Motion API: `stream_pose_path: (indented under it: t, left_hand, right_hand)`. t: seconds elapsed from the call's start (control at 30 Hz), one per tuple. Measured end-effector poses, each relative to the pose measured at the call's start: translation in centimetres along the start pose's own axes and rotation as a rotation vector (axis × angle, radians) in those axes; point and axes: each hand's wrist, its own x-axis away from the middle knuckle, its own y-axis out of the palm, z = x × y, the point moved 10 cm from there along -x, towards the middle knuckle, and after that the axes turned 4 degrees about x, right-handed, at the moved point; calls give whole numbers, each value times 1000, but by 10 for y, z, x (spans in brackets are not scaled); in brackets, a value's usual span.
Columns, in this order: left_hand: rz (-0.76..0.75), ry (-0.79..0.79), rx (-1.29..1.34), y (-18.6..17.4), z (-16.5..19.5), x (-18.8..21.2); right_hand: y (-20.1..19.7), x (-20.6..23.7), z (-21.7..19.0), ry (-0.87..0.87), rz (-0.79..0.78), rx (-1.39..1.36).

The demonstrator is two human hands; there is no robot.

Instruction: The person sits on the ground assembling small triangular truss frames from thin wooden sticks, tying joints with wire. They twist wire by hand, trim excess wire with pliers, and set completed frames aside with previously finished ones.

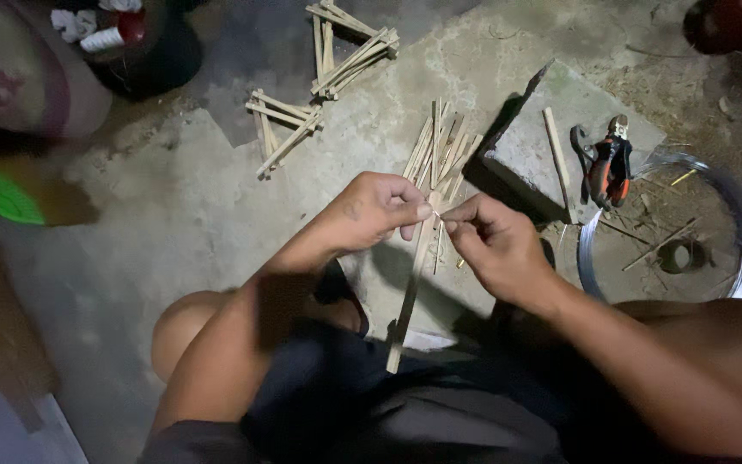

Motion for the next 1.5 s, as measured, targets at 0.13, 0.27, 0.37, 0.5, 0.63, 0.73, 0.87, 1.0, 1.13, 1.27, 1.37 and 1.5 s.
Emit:
stream_pose_path:
  t: [0.13,0.27,0.37,0.5,0.63,0.73,0.87,1.0,1.13,1.27,1.37,1.5]
  left_hand:
    - [1,-6,52,3,4,4]
    - [-13,-18,131,7,7,9]
    - [-21,-1,101,6,12,13]
    - [-84,19,155,14,13,15]
    - [-110,23,96,21,12,15]
    - [-166,85,-23,31,21,20]
    - [-237,125,-128,48,30,33]
    - [-202,39,-389,51,24,34]
    - [-89,27,-496,39,26,34]
    - [36,-33,-643,23,24,26]
    - [82,-123,-655,10,21,25]
    - [191,63,-683,2,47,29]
  right_hand:
    - [2,9,-5,-75,11,36]
    - [3,13,-1,-90,23,-34]
    - [4,11,11,-49,-1,-146]
    - [2,10,34,56,-59,-159]
    - [16,7,51,156,-215,-489]
    - [21,0,44,87,-347,-365]
    - [19,-20,23,-57,-446,56]
    - [21,-38,-9,-180,-422,232]
    - [20,-37,-64,-528,-308,520]
    - [24,-32,-89,-595,-240,651]
    - [26,-28,-96,-592,-218,712]
    - [14,-19,-105,-629,-85,655]
